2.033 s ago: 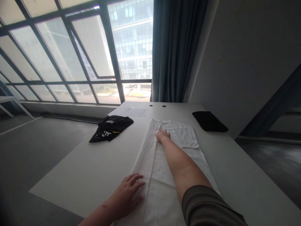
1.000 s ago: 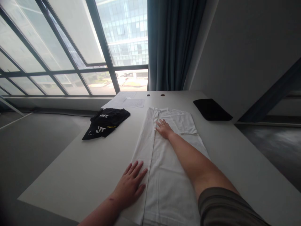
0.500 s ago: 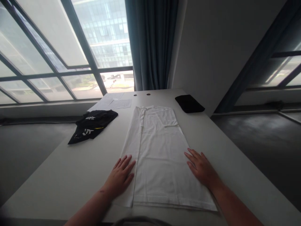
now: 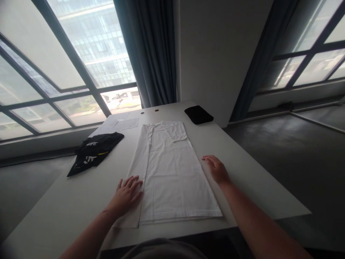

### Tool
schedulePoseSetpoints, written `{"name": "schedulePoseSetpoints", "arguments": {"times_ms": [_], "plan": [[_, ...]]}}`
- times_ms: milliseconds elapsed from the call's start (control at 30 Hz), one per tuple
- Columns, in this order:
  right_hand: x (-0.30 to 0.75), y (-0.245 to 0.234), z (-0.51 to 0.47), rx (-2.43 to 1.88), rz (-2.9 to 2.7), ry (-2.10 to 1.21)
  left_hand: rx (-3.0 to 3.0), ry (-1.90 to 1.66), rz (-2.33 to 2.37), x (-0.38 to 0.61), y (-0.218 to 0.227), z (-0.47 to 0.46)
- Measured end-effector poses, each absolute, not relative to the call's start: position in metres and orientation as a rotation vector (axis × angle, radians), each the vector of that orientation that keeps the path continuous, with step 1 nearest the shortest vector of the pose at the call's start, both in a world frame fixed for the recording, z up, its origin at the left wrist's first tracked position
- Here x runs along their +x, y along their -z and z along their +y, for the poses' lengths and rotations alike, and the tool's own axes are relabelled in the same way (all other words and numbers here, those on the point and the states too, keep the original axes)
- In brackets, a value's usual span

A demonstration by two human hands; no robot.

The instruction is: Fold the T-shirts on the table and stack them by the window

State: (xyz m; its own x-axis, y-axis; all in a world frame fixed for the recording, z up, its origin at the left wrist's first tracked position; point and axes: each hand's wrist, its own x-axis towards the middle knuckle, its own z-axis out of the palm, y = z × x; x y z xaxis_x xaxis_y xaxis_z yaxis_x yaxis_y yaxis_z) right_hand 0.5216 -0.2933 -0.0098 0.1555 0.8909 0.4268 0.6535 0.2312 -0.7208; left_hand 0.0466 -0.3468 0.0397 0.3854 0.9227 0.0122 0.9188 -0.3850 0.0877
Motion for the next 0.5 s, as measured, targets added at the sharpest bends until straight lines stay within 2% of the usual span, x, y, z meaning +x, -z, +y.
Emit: {"name": "schedulePoseSetpoints", "arguments": {"times_ms": [100, 233, 333, 500], "plan": [[0.521, 0.007, -0.291, -1.488, -1.509, -0.291, 2.642, -0.098, 1.484, 0.100, -0.067, -0.338], [0.522, 0.006, -0.290, -1.459, -1.512, -0.214, 2.768, -0.036, 0.642, 0.204, -0.086, -0.335], [0.526, 0.007, -0.292, -1.394, -1.450, -0.198, 2.831, 0.074, 0.233, 0.273, -0.088, -0.337], [0.541, 0.013, -0.289, -1.365, -1.337, -0.170, 2.944, 0.303, 0.111, 0.327, -0.083, -0.332]]}}
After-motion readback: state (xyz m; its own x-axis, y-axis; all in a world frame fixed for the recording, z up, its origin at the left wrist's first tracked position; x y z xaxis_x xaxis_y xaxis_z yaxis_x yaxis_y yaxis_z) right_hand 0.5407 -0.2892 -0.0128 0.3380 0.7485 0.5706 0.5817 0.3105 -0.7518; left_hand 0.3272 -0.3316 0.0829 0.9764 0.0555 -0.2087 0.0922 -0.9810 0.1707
